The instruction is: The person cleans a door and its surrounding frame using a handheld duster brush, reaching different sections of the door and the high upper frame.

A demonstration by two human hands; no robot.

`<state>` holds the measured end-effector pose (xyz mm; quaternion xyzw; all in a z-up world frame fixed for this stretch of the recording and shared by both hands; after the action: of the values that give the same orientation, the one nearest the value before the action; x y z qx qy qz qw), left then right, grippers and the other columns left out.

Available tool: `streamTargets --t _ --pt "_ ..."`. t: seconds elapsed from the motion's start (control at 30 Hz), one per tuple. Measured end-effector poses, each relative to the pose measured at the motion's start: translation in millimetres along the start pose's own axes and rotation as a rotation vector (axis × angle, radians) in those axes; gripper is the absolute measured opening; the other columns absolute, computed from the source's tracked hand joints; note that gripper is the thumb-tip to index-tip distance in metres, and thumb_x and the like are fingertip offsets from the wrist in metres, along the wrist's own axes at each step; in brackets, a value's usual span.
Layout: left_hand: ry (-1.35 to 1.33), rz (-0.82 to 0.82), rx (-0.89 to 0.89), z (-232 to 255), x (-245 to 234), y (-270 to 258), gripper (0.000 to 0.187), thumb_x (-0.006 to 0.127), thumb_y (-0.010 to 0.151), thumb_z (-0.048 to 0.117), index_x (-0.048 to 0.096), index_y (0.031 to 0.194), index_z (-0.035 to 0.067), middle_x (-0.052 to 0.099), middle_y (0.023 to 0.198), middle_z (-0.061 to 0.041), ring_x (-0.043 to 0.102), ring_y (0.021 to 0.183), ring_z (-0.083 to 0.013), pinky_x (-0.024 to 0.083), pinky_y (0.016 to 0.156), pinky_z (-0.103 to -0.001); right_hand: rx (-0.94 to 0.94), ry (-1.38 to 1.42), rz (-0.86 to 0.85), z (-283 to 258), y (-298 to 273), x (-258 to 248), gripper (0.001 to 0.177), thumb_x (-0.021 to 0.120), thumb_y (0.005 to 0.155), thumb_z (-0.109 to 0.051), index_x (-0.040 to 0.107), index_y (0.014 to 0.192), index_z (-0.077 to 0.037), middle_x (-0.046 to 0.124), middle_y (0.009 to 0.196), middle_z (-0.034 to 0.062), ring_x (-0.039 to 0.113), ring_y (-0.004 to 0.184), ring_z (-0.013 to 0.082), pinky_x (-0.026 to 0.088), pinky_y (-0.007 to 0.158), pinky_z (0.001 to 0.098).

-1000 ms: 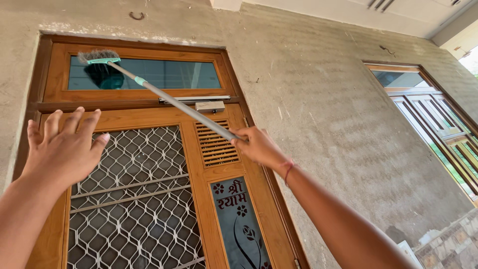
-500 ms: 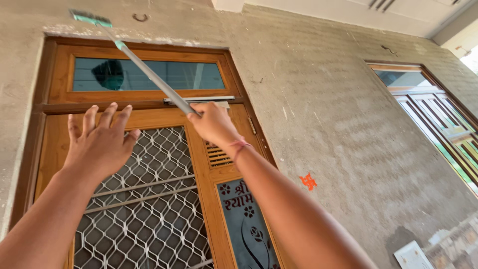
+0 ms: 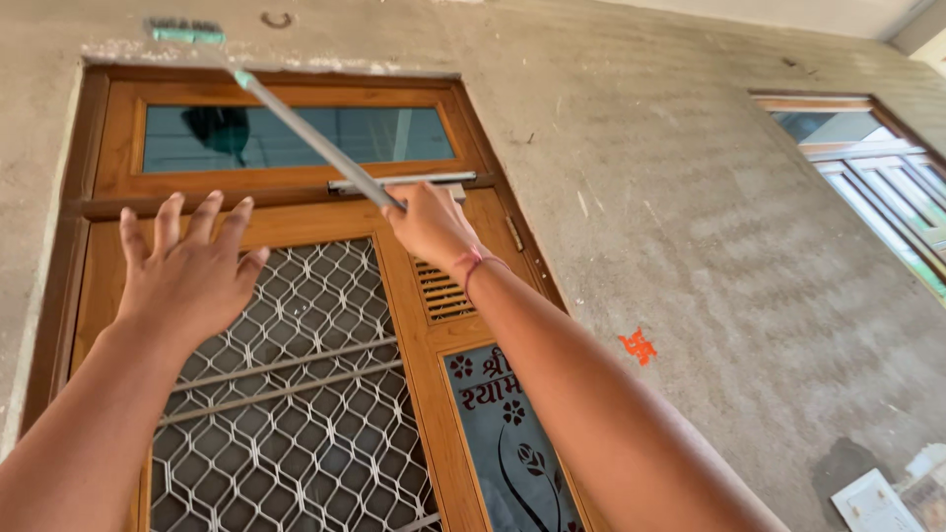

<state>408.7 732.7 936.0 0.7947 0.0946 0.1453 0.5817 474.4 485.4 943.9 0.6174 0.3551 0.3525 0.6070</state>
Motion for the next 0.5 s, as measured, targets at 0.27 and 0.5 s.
streamTargets --t 0.27,0.5 --pt "0.091 0.004 -0.006 31.7 40.5 -1.7 0.064 0.033 0.099 0.054 0.030 0.156 0.027 0.027 0.162 -0.005 0.014 0.151 -0.0353 0.001 0.119 -0.064 0.256 0.209 -0.125 87.7 10.1 7.0 0.038 0.061 0.098 -0.026 0.064 0.135 -0.021 0.069 0.068 0.0044 0.054 0.042 0.0076 0.049 0.036 0.0231" --pt "0.100 -0.064 -0.039 59.9 74.8 -3.4 0.063 0.030 0.099 0.054 0.028 0.157 0.028 0.027 0.162 -0.005 0.015 0.150 -0.0346 0.001 0.118 -0.065 0.432 0.354 -0.027 199.4 0.4 -47.3 0.037 0.062 0.097 -0.025 0.066 0.134 -0.020 0.064 0.069 0.0049 0.051 0.041 0.0092 0.042 0.035 0.0274"
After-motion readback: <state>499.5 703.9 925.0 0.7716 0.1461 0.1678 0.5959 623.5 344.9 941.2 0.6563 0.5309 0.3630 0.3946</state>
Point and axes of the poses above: each hand's wrist, its own y-axis towards the middle knuckle, its own x-axis out of the palm, z = x × y, the point moved 10 cm from there along y, towards the middle knuckle
